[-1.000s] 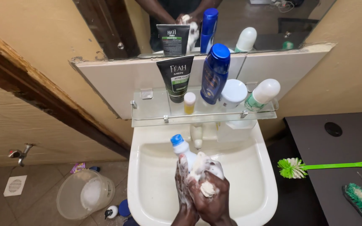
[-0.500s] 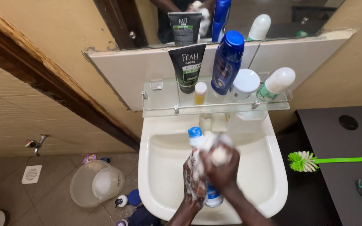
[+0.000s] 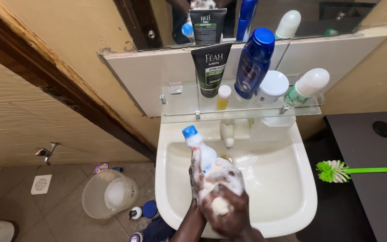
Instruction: Scrubbing a bottle and a plastic cup with a soapy cloth in a bathroom sink.
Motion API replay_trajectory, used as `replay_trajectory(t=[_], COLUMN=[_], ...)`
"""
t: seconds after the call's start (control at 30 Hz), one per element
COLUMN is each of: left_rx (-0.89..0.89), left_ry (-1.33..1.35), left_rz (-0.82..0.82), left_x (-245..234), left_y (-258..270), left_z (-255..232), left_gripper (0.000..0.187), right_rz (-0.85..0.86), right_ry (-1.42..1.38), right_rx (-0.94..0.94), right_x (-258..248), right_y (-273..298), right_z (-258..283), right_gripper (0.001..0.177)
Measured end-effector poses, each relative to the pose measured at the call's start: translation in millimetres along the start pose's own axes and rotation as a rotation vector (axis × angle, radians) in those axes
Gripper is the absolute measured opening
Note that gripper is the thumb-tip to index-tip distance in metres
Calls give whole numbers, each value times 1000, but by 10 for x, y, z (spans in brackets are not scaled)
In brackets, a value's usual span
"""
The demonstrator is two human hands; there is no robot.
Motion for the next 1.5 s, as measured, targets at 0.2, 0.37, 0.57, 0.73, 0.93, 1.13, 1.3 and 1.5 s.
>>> replay_trajectory(t=[0.2,0.37,0.57,0.73,0.93,1.13,1.3,1.5], left_rx=[11,18,28,27,22,16,26,25], left_ry=[-151,-14,152,128,103,73,59,28], left_rz=[63,221,332,299,257,226,194,155], left_x=[15,-221,4,85,46,-54,-63,-93], left_y=[129,-89,486,770,550,208,-31,-238], left_z=[32,464,79,-105,-44,71,92,117], left_gripper=[59,59,56,54,52,50,48,47], right_rz=[-63,-64,-119,-236,64,-72,-108,-98], right_ry=[-115,57,19,-747,-129,-10,170,153], right_rx=[771,276,451,1095,481,428,323,495], right_x=[-210,-22,-180,-135,23,-150,-9,-154], right_y=[-255,-298,-26,-80,174,185,267,185], right_z=[-771,-108,-1179,-700,-212,-778,-345,-476], right_gripper=[15,19,32,13,22,31,23,20])
Point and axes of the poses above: each hand's wrist, its own y-axis away from the middle knuckle, its own x-axis out of the palm, z = x × y, the point moved 1 cm from there along -y, towards the middle knuckle, and after that the axes turned 8 degrees about -y, right-handed, at the moved point
